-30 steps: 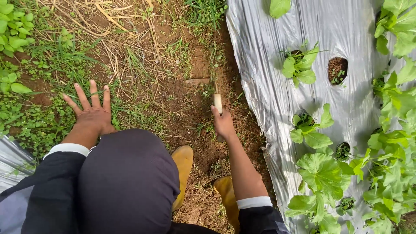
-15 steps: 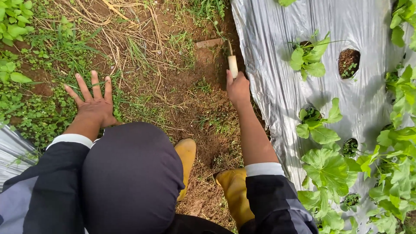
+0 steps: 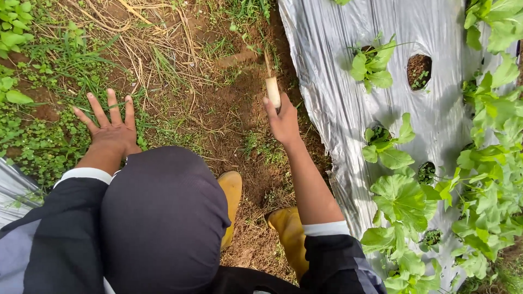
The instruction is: Using a small hand hoe to remove weeds and loosen the soil between crop rows in a field.
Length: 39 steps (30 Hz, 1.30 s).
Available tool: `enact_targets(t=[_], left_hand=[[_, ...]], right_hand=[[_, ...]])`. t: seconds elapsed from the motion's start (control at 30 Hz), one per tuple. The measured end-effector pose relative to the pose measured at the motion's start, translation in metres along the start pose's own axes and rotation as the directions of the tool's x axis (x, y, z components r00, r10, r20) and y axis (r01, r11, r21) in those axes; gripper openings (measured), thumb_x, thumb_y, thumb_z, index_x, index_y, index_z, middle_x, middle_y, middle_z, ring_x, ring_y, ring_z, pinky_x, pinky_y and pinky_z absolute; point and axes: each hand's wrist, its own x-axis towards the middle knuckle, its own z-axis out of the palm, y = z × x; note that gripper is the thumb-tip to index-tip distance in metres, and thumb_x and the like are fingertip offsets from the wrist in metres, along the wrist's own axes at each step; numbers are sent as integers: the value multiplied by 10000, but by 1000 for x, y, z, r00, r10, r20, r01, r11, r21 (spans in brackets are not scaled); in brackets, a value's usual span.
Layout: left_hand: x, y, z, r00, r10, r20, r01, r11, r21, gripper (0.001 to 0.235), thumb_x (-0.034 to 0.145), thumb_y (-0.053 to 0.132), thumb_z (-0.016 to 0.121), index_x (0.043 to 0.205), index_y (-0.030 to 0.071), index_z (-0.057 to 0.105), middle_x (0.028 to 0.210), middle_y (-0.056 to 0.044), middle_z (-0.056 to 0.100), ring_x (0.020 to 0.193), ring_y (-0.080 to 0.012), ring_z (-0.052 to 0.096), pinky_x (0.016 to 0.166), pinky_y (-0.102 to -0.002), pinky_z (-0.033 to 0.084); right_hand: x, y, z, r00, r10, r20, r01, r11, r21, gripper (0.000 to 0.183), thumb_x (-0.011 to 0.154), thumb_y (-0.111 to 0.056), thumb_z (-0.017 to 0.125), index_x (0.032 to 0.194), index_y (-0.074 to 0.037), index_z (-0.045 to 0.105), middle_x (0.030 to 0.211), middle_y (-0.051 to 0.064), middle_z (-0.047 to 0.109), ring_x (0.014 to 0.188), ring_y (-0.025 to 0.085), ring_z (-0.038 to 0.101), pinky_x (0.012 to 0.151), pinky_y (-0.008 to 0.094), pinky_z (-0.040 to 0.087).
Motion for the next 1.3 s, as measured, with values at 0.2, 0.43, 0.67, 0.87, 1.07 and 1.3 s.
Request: enact_targets(t=[0.2,0.43,0.67,0.87,1.07,1.3], left_hand=[[6,-3,9,1000,-16,-6,16,1000,25,1770,460,799,890,1559,231,-376,1534,-184,-588,1324,-551,-500,916,-812,-252],[4,-1,6,1000,-2,-32,1,1000,-10,1896,341,809,961,1560,223,-367,1539,-199,-562,1316,-557,-499,892,-822,-261],[8,0,13,999,-22,-39,21,1000,-6,1978,326,725,1077,1548,227,-396,1506,-197,-616,1288,-549,-538,887,-804,-283],[-74,23,-8,838,110,-535,-260,941,-215,1214,687,597,537,1664,264,-100,1655,-112,-321,1469,-464,-309,1145,-818,-140],[-31,14,36,803,-14,-595,-98,983,-156,1278,588,610,558,1639,271,-85,1685,-108,-312,1495,-451,-319,1155,-772,-164],[-86,44,-4,743,50,-668,-288,924,-252,1014,803,563,439,1635,222,-30,1693,-155,-157,1499,-505,-191,1149,-824,-112]], right_hand=[[49,-29,40,965,212,157,-215,977,4,471,1029,-475,378,1058,-40,557,739,-2,560,557,98,507,453,234,496],[-129,140,-17,878,415,240,-305,870,-389,534,1037,-492,392,1165,-1,555,851,176,677,678,295,658,571,436,561],[-276,181,-99,720,669,183,-460,659,-595,381,1057,-462,416,1097,-104,541,754,53,600,565,165,544,499,296,512],[-274,112,-146,750,634,189,-340,615,-711,139,1080,-328,501,1087,-190,515,765,-13,595,590,127,583,490,216,540],[-184,106,-109,967,170,190,-72,896,-438,249,1009,-375,557,1050,-139,490,690,62,616,553,218,599,478,385,502],[-67,83,-46,952,278,131,-264,958,-113,496,1070,-472,364,1105,-25,576,767,55,605,572,147,575,458,270,541]])
